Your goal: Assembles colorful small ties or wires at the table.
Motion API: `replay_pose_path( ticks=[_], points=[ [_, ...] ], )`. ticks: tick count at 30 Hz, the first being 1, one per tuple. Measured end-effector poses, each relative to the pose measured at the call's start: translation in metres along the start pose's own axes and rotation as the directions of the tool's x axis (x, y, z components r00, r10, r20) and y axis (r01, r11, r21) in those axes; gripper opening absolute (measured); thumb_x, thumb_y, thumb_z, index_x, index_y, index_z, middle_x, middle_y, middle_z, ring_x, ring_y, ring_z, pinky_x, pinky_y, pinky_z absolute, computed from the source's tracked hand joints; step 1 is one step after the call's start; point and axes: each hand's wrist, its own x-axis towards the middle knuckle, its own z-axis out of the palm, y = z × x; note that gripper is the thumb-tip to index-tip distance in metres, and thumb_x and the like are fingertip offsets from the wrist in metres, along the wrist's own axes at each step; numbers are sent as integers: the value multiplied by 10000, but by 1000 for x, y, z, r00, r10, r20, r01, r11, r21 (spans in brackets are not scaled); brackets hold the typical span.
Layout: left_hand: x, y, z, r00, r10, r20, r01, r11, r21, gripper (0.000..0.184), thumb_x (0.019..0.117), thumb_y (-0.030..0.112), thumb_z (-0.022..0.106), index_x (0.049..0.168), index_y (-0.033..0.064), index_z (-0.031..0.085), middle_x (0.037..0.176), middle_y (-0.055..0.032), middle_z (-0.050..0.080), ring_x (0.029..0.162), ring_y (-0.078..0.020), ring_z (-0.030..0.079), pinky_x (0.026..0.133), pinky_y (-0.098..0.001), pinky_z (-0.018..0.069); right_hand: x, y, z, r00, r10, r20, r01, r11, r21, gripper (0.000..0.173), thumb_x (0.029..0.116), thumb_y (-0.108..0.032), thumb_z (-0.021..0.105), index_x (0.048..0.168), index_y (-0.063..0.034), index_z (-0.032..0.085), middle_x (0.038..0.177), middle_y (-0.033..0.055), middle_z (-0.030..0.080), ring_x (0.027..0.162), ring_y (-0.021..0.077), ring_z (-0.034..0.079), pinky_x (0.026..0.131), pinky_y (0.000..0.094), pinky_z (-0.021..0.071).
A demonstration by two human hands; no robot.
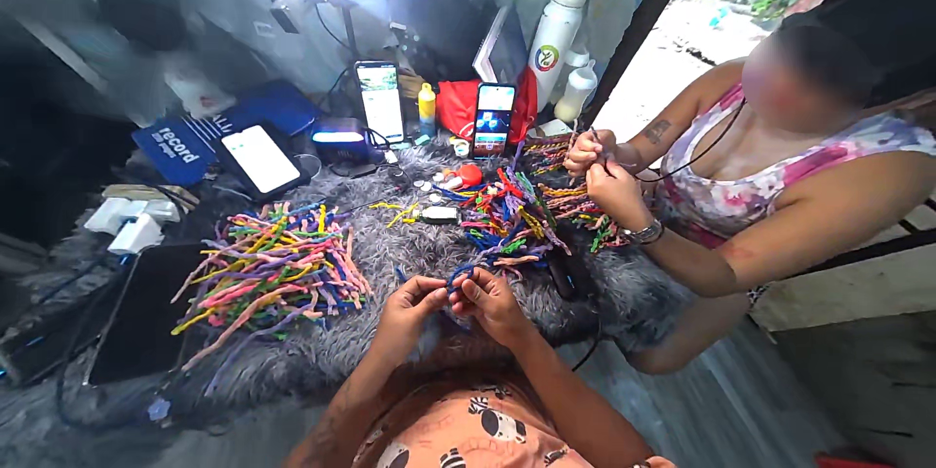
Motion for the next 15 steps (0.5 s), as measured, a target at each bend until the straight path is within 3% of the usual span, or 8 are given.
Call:
replay_pose_path(
  ticks=[5,9,12,15],
  points=[
    [2,3,0,999,-16,36,14,997,72,123,991,44,588,1104,26,632,918,12,723,816,-88,708,800,-273,604,1,3,-3,999,-36,-17,36,999,32,146,1038,-74,479,1037,-79,626,910,-12,722,778,74,700,745,246,598],
    [-1,7,3,998,-12,63,-1,981,194,131,1007,61,557,1103,18,635,895,28,711,787,-65,700,779,-265,608,3,8,-9,992,-129,14,129,991,-17,176,1011,-127,535,1147,-55,621,1256,21,658,878,65,683,791,265,590],
    [-2,5,5,999,16,49,-28,969,246,120,1006,55,555,1083,16,639,882,35,710,775,-56,698,764,-254,606,1,7,-5,993,-117,-34,119,991,65,104,1018,-79,504,1031,-67,606,1148,59,727,856,91,711,775,261,593],
    [-4,1,5,996,78,34,-84,963,257,115,1003,48,552,1070,15,639,878,41,713,771,-49,698,764,-246,606,0,5,-3,993,-101,-61,109,986,129,60,1011,-34,504,1001,-88,528,1061,77,745,850,126,729,769,268,598]
  ],
)
